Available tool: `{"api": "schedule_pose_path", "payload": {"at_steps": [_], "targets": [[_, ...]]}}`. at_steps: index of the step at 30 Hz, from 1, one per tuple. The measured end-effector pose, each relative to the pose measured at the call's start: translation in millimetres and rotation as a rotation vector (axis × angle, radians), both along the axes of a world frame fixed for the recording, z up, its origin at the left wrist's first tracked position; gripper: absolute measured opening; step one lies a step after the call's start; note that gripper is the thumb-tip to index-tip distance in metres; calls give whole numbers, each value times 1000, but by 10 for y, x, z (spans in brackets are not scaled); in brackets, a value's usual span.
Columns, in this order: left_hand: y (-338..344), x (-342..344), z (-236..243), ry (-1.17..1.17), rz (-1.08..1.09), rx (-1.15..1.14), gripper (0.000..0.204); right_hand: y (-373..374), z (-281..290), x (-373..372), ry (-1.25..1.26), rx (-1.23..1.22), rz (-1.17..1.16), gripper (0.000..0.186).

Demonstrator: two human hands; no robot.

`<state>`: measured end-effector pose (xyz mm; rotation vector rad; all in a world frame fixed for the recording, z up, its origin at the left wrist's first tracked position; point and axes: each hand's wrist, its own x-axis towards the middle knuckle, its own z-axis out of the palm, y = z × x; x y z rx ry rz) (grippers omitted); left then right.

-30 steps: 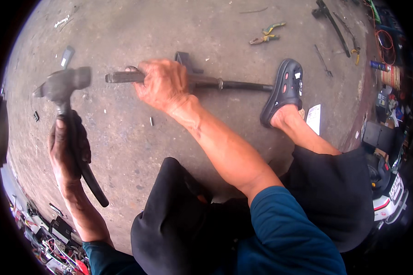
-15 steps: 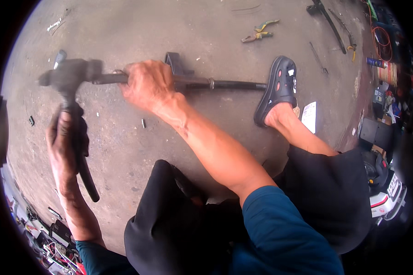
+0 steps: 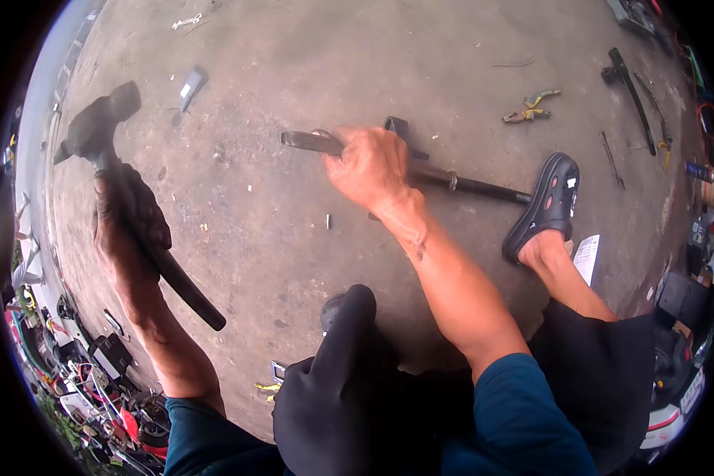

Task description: The person uses a hammer and a metal rod to strike and loosen a motorcycle steering stem assembly on the ground. The person then pulls the metal shaft apart and strikes the metal clamp piece directly with the hammer.

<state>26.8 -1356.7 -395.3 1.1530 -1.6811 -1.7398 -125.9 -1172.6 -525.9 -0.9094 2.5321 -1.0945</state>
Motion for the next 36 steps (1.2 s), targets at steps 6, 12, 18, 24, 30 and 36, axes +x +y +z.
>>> {"api": "schedule_pose_path", "payload": {"at_steps": [6,12,18,24,30,36], "targets": [[231,26,-246,-317,-233,18,44,54,-23,-95,44,-38,-22,14],[193,-11,-308,-135,22,17,44,3,-153,-53,73,-38,2,27],[512,-69,-547,-343,-346,156,47,209,-105,-236,85,-55,-27,19],[46,173,-1057,-440,-84,-154,44,203,135,420,47,-166,194,17],[140,409,-1854,-786,-287,-706,31,961,-502,914,-123,347,350,31],[330,648,-2234,-834,-366,-749,30,1440,-561,733,279,410,-57,56]]}}
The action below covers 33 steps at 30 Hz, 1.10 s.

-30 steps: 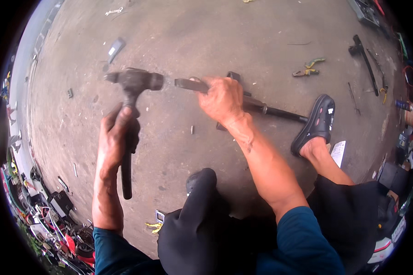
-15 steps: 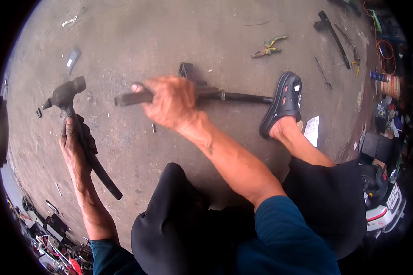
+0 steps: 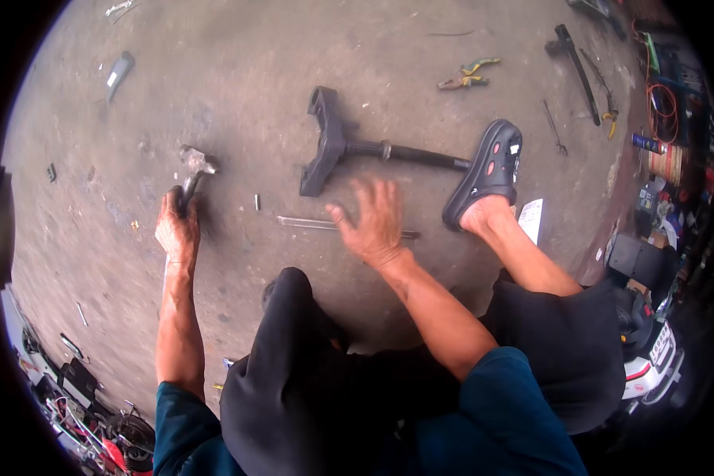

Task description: The person uses a hammer and a metal rod to strike and loosen a motorcycle steering stem assembly on the ground. The person then pulls the metal shaft apart and strikes the metal clamp piece directly with the hammer.

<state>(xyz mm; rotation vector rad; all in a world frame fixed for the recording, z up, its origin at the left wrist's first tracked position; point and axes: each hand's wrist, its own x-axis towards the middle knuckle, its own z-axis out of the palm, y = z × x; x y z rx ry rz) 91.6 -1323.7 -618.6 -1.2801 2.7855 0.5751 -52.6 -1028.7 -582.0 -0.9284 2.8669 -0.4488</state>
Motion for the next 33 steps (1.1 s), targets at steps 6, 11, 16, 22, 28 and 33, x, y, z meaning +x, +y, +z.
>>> {"api": "schedule_pose_path", "payload": {"at_steps": [6,11,16,22,28,33], "targets": [[709,-696,199,349,-337,277,46,589,-35,-1043,58,330,-96,46],[1123,-1352,160,232,-427,465,73,472,114,-1180,7,341,132,32],[1074,-1461,127,241,-246,681,61,194,509,-1078,-127,450,343,28],[916,-1522,272,330,48,1204,38,-97,1205,-1391,-420,404,310,32],[854,-1316,253,383,60,1076,43,-115,2011,-1622,-521,574,418,29],[1018,-1099,370,576,35,646,48,-194,2302,-1542,-480,471,532,42]]}}
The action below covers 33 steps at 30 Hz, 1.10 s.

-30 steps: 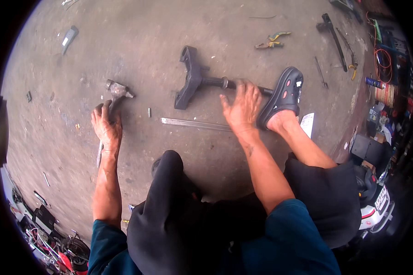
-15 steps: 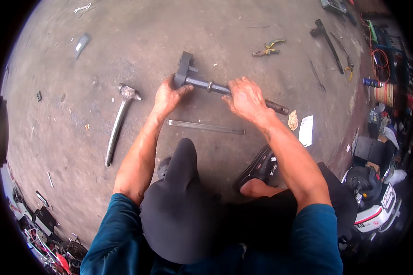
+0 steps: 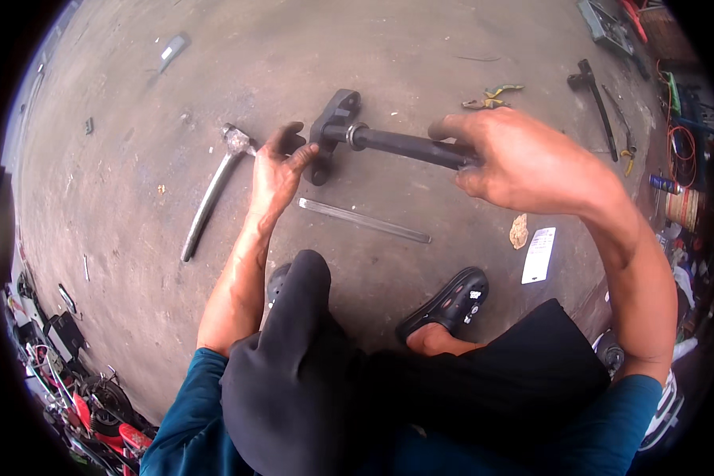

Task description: The person uses a hammer and a metal rod to strike and loosen a motorcycle steering stem assembly on the ground. The person then pulls the metal shaft apart and strikes the metal clamp piece directly with the hammer.

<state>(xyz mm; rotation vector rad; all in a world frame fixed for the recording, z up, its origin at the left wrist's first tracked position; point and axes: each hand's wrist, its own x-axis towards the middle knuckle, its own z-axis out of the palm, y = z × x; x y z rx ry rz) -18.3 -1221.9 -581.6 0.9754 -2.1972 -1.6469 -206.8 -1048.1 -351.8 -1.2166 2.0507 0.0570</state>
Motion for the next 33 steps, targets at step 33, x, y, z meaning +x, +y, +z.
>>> {"api": "schedule_pose_path", "payload": {"at_steps": [33], "targets": [[-69,-123,152,86,-12,-322,51,-1124,179,579,27,-634,-96,15]]}}
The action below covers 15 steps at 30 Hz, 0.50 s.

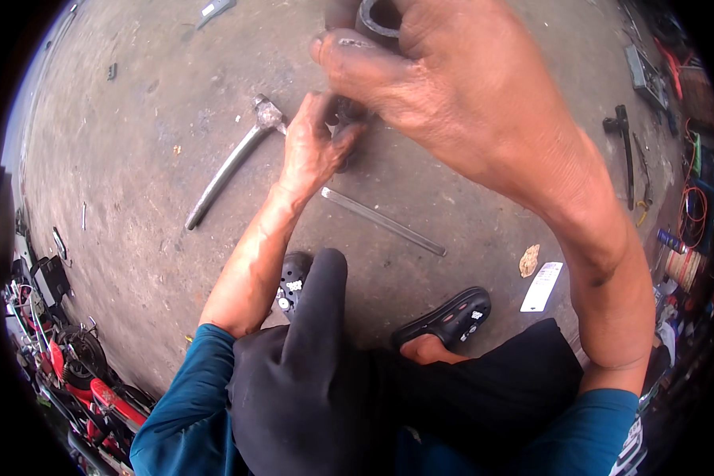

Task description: The person uses a hammer and a metal rod to strike and loosen a motorcycle steering stem assembly on the ground. The person then pulls the metal shaft apart and strikes the metal clamp piece directly with the hammer.

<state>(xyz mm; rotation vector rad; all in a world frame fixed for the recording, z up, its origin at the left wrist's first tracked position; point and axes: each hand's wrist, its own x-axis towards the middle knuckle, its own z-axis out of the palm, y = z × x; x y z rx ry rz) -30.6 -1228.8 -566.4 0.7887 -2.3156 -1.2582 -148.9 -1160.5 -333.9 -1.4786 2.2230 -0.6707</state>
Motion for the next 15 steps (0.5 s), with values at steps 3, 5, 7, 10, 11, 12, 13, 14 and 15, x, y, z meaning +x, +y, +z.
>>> {"api": "schedule_pose_path", "payload": {"at_steps": [3,5,7,10,11,12,13,14,15], "targets": [[-21,-32,18,-8,-24,-4,52,-26,-25,-18,-29,-20,9,14],[-81,-24,-26,4,-45,-29,52,-57,-7,-60,-79,-22,61,13],[-117,-37,-52,21,-70,-49,51,-66,-42,-92,-111,-12,108,13],[-128,-69,-67,7,-105,-29,50,-66,-143,-104,-49,-142,119,12],[-129,-68,-88,14,-94,-65,49,-81,-132,-117,-25,-137,149,12],[-125,-66,-110,20,-84,-101,48,-92,-133,-109,-14,-135,164,12],[-120,-60,-135,18,-83,-103,48,-104,-131,-99,-3,-134,181,12],[-110,-57,-159,42,-70,-123,48,-118,-134,-62,54,-174,170,12],[-105,-55,-177,66,-58,-142,48,-129,-127,-61,81,-195,166,12]]}}
